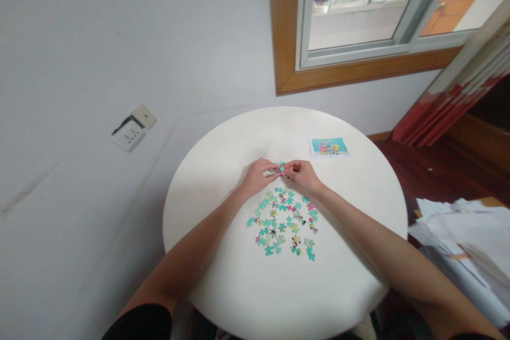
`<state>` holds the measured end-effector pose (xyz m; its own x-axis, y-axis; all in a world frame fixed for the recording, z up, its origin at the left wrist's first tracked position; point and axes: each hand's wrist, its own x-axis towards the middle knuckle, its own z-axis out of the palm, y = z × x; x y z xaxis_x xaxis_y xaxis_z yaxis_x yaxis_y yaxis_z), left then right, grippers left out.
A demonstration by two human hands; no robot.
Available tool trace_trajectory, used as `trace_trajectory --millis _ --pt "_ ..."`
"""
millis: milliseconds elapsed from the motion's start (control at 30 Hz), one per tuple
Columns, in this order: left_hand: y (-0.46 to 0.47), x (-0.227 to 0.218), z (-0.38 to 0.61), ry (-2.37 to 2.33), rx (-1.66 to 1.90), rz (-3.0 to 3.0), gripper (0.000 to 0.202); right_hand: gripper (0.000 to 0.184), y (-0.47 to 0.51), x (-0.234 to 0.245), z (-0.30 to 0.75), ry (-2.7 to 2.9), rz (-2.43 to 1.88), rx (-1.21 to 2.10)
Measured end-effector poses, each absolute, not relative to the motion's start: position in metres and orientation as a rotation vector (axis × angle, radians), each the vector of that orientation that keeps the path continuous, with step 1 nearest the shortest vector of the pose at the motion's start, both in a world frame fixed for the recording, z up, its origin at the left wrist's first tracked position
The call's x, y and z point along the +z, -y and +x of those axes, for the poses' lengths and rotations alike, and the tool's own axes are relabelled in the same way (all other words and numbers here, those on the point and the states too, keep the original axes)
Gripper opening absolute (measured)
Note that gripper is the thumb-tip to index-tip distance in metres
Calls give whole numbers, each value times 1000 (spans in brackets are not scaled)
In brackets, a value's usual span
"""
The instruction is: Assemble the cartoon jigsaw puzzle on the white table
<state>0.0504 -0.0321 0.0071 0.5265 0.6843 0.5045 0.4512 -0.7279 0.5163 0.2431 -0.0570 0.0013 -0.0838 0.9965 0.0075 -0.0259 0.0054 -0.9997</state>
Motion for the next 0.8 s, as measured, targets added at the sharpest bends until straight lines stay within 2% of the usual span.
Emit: trace_trajectory --millis 333,600,800 --pt "33 14 49 -963 1012 2594 11 26 57 -3 242 1262 -1146 1309" --pt "13 0 31 -1161 933 2481 11 19 45 -12 253 1383 -1285 955" --pt "11 -3 31 -1211 879 2432 15 20 46 -12 254 1427 -1321 932"
